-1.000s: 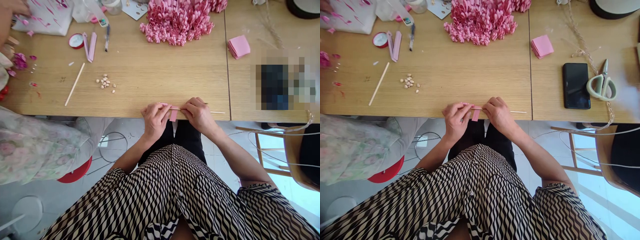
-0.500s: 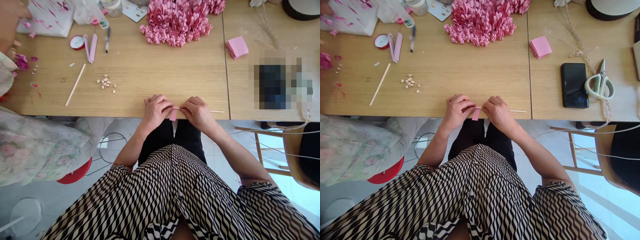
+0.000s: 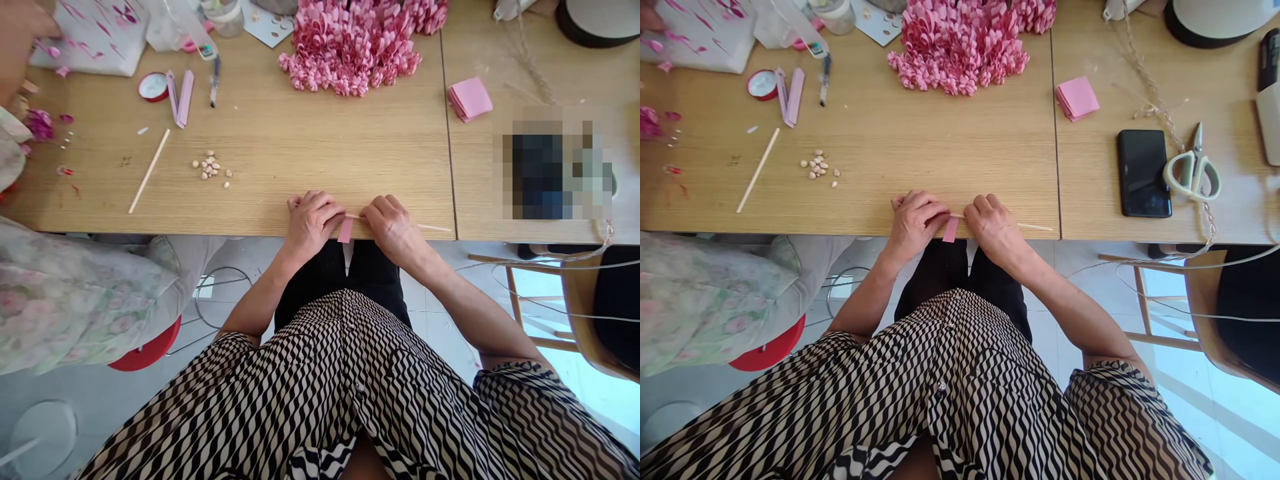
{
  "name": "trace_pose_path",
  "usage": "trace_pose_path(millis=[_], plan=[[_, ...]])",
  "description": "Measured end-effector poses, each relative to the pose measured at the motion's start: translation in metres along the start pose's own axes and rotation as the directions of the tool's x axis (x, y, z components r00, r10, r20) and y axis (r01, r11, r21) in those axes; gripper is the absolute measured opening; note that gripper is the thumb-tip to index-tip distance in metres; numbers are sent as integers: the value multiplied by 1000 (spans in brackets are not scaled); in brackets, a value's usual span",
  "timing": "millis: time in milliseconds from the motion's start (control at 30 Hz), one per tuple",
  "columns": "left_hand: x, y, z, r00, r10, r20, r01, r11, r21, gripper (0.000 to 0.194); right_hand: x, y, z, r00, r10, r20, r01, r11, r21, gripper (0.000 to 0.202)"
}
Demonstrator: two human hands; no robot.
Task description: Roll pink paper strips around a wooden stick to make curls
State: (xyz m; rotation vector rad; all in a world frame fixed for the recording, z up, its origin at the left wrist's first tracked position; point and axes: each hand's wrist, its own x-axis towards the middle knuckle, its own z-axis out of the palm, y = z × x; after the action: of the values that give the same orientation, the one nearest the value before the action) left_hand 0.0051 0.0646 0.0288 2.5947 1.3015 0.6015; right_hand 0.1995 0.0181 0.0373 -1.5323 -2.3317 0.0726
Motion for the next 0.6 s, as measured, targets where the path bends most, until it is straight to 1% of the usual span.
trace_pose_path(millis=[267,500,600], plan=[[0,-1,1,1000,9,-8,-9,1000,5,27,-8,5,0,999,19,-30,-18,1000,15,22],[-2,-1,3,996,21,-91,-26,999,-48,24,-13,4,-3,997,67,-38,-67,998,16,26],[-3,-4,3,994,12,-110,-21,997,-77,22,-13,4,-4,997,75,-32,-75,997,22,26]])
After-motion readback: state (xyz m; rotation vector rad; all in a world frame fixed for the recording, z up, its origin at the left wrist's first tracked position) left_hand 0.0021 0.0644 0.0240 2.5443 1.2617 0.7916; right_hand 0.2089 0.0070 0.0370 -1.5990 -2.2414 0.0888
